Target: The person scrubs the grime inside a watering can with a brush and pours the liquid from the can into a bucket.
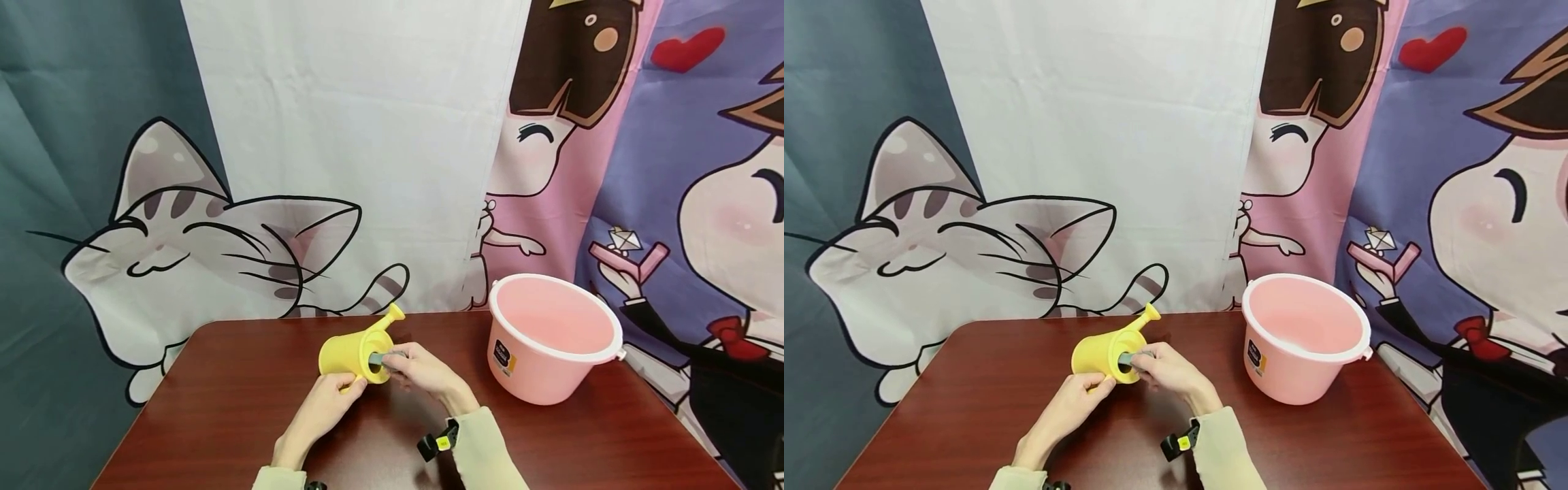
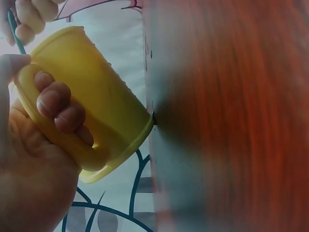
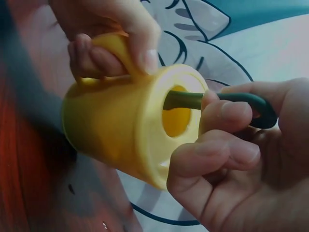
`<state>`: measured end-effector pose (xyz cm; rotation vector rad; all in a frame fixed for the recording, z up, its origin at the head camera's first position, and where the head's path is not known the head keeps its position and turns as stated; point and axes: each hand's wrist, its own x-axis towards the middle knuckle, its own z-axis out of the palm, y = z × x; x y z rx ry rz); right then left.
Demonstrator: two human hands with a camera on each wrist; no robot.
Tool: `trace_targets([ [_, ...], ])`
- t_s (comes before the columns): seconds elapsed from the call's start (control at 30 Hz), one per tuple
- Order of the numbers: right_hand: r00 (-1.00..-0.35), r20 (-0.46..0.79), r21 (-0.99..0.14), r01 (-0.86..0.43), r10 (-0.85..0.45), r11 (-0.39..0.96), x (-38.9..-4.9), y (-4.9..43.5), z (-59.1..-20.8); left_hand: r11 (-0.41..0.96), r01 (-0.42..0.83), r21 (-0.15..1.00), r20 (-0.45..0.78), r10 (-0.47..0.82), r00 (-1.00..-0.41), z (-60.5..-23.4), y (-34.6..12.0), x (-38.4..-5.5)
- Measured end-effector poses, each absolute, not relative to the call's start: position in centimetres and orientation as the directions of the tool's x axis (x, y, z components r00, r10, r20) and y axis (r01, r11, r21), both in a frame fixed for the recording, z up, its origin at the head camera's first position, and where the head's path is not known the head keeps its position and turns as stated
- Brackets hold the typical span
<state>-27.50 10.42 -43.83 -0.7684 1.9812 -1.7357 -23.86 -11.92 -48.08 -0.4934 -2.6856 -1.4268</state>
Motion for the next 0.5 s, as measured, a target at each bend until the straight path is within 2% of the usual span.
trace_targets([
  [0.33,-0.817,0.019,-0.993,-0.085,-0.576,0.087,-27.5,8.6,-44.4,0.536,0.327,0.779,0.222,0.252,-0.942,-47.9,-11.9,-23.9],
  [0.5,-0.811,0.037,-0.990,-0.109,-0.583,0.089,-27.5,9.0,-44.6,0.547,0.354,0.759,0.245,0.264,-0.933,-48.1,-11.8,-23.8],
])
